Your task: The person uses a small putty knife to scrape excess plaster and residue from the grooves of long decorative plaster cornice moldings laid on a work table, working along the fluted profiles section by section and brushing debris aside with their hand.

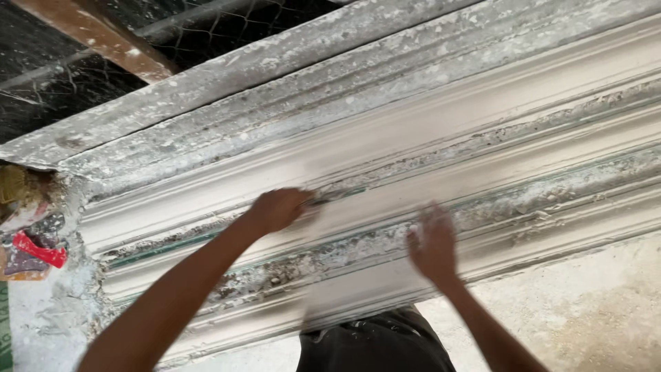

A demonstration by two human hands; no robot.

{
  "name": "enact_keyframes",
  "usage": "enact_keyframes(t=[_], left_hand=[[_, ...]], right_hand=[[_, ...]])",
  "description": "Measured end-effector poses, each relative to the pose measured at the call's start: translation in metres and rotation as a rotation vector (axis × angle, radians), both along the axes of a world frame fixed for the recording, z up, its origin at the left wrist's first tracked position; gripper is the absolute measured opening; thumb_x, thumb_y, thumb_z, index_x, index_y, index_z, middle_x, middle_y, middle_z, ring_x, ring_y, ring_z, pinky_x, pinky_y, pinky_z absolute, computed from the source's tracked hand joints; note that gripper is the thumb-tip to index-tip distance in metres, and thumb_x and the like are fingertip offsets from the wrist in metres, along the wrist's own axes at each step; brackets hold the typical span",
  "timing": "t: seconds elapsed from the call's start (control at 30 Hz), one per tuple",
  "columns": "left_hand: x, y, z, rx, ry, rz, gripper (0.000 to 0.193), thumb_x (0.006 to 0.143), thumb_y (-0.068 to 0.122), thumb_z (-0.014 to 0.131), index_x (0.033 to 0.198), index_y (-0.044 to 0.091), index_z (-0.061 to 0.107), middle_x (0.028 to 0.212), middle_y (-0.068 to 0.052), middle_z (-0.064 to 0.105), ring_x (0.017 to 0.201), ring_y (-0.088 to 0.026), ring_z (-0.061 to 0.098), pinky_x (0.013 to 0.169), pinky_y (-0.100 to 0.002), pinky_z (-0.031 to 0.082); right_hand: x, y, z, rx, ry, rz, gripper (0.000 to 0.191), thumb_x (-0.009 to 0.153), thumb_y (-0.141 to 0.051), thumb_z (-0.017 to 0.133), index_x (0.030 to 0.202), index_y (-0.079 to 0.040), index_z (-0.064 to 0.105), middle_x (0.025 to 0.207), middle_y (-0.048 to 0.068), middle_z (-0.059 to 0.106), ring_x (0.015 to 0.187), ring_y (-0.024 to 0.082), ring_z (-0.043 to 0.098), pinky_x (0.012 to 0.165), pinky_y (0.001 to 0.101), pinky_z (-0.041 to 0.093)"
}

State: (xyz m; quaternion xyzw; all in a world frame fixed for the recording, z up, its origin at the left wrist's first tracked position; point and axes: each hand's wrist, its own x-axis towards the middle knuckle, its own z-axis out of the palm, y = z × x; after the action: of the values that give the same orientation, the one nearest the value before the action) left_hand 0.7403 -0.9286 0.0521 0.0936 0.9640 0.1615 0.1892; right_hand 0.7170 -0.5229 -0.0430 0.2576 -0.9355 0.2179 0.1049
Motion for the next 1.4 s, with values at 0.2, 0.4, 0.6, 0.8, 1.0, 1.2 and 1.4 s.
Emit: enact_keyframes(t=[0.2, 0.4, 0.6, 0.8, 1.0, 1.2, 1.4], left_hand=[[0.069, -0.028, 0.054, -0.504, -0.155, -0.216, 0.057, 0.100, 0.020, 0.050, 0.155, 0.022, 0.034, 0.149, -0.011, 0.051, 0.084, -0.026, 0.075, 0.063, -0.040, 0.064], [-0.024, 0.025, 0.026, -0.574, 0.018, -0.482, 0.049, 0.101, 0.017, 0.054, 0.148, 0.015, 0.043, 0.115, -0.009, 0.068, 0.074, -0.025, 0.075, 0.054, -0.039, 0.060], [-0.041, 0.036, 0.035, -0.500, -0.017, -0.427, 0.040, 0.104, 0.015, 0.052, 0.143, 0.021, 0.048, 0.116, -0.007, 0.068, 0.082, -0.027, 0.073, 0.063, -0.042, 0.061], [0.055, -0.008, 0.049, -0.429, -0.063, -0.270, 0.057, 0.099, 0.010, 0.053, 0.152, 0.021, 0.036, 0.128, -0.014, 0.061, 0.063, -0.022, 0.071, 0.049, -0.037, 0.061], [-0.005, 0.037, 0.004, -0.376, 0.054, -0.424, 0.059, 0.103, 0.014, 0.051, 0.157, 0.026, 0.031, 0.126, -0.009, 0.067, 0.059, -0.019, 0.067, 0.036, -0.033, 0.050], [-0.150, 0.235, -0.038, -0.058, 0.338, -0.329, 0.016, 0.101, 0.017, 0.053, 0.113, 0.015, 0.063, 0.091, -0.008, 0.073, 0.084, -0.030, 0.073, 0.060, -0.047, 0.057], [-0.102, 0.122, -0.005, 0.097, 0.153, -0.201, 0.025, 0.095, 0.025, 0.056, 0.117, 0.018, 0.066, 0.096, -0.013, 0.073, 0.087, -0.037, 0.071, 0.068, -0.055, 0.056]], right_hand=[[-0.078, 0.109, -0.006, 0.118, -0.062, -0.167, 0.064, 0.106, -0.045, 0.041, 0.153, -0.001, 0.044, 0.160, 0.032, 0.037, 0.150, 0.052, 0.032, 0.123, 0.0623, 0.027], [-0.073, 0.105, -0.010, 0.116, -0.085, -0.185, 0.066, 0.104, -0.043, 0.046, 0.152, 0.003, 0.044, 0.158, 0.034, 0.036, 0.150, 0.052, 0.034, 0.121, 0.0617, 0.031], [-0.074, 0.113, -0.006, 0.178, -0.123, -0.182, 0.068, 0.102, -0.045, 0.046, 0.156, -0.003, 0.043, 0.163, 0.030, 0.033, 0.149, 0.051, 0.033, 0.121, 0.0578, 0.030], [-0.071, 0.105, -0.003, 0.200, -0.085, -0.226, 0.066, 0.101, -0.042, 0.050, 0.155, -0.005, 0.045, 0.163, 0.027, 0.036, 0.152, 0.046, 0.034, 0.123, 0.0559, 0.030], [-0.075, 0.095, 0.009, 0.151, -0.123, -0.273, 0.064, 0.095, -0.035, 0.057, 0.150, -0.003, 0.049, 0.159, 0.028, 0.040, 0.148, 0.046, 0.036, 0.120, 0.0559, 0.032], [-0.072, 0.096, 0.022, 0.060, -0.094, -0.279, 0.053, 0.095, -0.027, 0.059, 0.142, -0.004, 0.055, 0.156, 0.023, 0.045, 0.144, 0.043, 0.043, 0.115, 0.0542, 0.041], [-0.073, 0.102, 0.018, 0.058, -0.023, -0.238, 0.051, 0.095, -0.025, 0.058, 0.142, -0.004, 0.056, 0.153, 0.025, 0.048, 0.142, 0.044, 0.045, 0.115, 0.0552, 0.042]])
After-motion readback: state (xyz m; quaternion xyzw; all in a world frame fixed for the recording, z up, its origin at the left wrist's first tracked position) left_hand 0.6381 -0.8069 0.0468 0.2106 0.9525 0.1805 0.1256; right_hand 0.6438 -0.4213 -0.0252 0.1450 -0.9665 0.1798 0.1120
